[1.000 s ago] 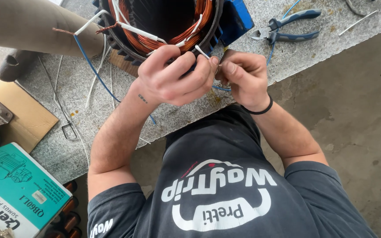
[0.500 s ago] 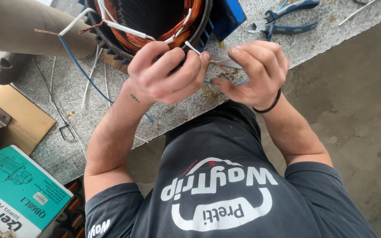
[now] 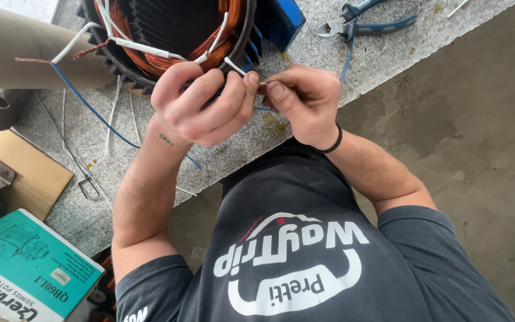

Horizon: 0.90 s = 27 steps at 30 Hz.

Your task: The person works on an electric motor stator with copper windings on a workbench. They pull wire leads free, strip insulation from the wire ends using a knife and a wire stripper, and twist the bare copper ends together by hand.

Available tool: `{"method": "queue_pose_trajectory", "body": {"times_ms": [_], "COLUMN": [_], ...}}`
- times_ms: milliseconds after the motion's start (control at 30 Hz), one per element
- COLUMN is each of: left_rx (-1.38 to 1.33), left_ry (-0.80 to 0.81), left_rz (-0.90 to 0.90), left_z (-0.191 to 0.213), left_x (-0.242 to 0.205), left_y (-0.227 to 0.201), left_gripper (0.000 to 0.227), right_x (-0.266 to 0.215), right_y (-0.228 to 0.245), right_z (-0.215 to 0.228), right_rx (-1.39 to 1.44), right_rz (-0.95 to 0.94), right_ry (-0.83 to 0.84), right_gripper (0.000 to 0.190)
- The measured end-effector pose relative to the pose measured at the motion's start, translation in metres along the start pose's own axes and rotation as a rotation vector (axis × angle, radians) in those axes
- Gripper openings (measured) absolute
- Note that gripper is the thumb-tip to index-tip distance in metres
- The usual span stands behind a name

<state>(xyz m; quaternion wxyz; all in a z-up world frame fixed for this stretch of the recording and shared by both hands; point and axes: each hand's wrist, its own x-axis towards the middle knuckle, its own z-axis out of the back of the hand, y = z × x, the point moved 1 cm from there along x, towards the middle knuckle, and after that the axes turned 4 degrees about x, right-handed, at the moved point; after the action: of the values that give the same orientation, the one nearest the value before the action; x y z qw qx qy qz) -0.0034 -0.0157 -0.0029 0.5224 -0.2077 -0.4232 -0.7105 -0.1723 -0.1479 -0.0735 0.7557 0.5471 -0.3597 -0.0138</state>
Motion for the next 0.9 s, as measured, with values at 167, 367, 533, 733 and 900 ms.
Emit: {"method": "queue_pose_trajectory", "body": {"times_ms": [167,367,533,733,900], "left_rx": [0.015,-0.017,-0.007,0.01,0.004], "left_ry": [0.052,0.022,0.023,0.021,0.058], "left_rz": [-0.008,0.0,-0.006,0.004,0.008], "left_z": [0.003,0.001,0.001,0.003,0.005], "left_x": [0.0,-0.001,-0.001,0.0,0.005], "left_y": [0.0,0.001,0.0,0.0,0.001], "left_gripper": [0.014,0.015,0.014,0.017,0.013], "right_x": [-0.018,-0.016,0.038,0.047,0.044], "right_y": [-0.01,-0.003,0.019,0.005,-0.001], "right_z": [-0.01,0.007,0.023,0.034,0.032], "right_rx": [1.032,0.841,-0.14,-0.603,-0.676], "right_rz": [-0.856,-0.669,0.168,0.682,0.734], "right_ry": [-0.184,-0.042,0.067,0.155,0.157], "right_gripper": [0.028,0.04,0.047,0.028,0.019]}}
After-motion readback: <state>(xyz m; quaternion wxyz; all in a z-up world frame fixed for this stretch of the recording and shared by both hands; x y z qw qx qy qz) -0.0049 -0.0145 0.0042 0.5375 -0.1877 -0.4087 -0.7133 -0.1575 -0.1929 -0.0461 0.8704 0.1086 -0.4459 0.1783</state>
